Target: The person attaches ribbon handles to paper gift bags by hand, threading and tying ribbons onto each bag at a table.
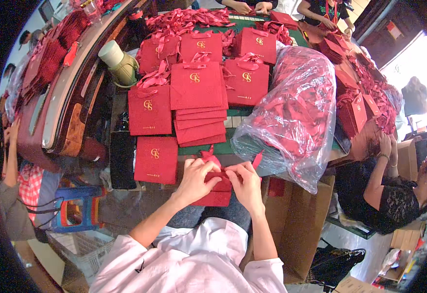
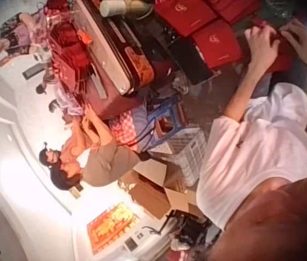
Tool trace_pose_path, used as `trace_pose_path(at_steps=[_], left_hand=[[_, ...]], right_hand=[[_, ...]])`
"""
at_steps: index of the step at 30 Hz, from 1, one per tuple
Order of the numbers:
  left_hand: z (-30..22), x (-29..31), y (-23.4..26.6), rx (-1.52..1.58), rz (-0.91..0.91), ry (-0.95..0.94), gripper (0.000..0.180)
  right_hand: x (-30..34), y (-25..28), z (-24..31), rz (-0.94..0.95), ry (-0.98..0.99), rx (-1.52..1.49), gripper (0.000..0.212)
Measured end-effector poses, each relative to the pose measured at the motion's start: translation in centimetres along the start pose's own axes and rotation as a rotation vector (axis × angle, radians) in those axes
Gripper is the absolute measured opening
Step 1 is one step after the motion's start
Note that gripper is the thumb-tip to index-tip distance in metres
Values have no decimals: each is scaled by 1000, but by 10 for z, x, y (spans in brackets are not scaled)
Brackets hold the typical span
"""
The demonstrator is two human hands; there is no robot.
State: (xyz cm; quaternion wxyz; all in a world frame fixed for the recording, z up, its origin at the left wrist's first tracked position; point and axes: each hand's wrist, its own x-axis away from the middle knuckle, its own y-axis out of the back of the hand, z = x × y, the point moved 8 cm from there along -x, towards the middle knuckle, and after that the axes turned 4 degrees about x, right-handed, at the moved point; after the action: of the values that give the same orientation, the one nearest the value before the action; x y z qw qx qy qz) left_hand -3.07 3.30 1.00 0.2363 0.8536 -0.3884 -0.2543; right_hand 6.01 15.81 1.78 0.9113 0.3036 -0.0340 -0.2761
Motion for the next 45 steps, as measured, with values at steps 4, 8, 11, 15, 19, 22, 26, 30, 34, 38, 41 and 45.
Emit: trace_pose_path(at_steps=[4,8,11,15,19,22,26,30,34,38,41,45], left_hand=[[-12,5,-6,-113,-27,-81,15],[-24,12,-12,-243,-57,-217,11],[-28,15,-14,-297,-68,-286,12],[-28,11,-9,-263,-80,-246,8],[-24,5,-4,-229,-43,-201,14],[-19,2,-1,-208,-42,-179,17],[-22,1,-5,-84,49,-131,15],[-15,-1,1,-55,21,-54,16],[0,-3,15,-85,-73,14,16],[6,-11,18,-99,-96,47,18],[12,-15,15,-138,-124,29,19],[6,-12,16,-258,-203,-40,18]], right_hand=[[-3,-7,-6,150,-58,110,13],[-7,-16,-21,331,-42,105,13],[-12,-21,-27,422,-97,62,13],[-13,-25,-34,298,-128,-47,17],[-10,-30,-45,110,-168,-95,17],[-10,-33,-49,72,-233,-159,18],[-22,-10,-49,-72,-285,-77,24],[-16,-9,-55,-8,-228,-17,32],[5,-3,-59,240,-310,48,29],[34,16,-29,393,-205,108,22],[55,23,-11,335,-116,-58,17],[61,20,11,402,-143,-3,15]])
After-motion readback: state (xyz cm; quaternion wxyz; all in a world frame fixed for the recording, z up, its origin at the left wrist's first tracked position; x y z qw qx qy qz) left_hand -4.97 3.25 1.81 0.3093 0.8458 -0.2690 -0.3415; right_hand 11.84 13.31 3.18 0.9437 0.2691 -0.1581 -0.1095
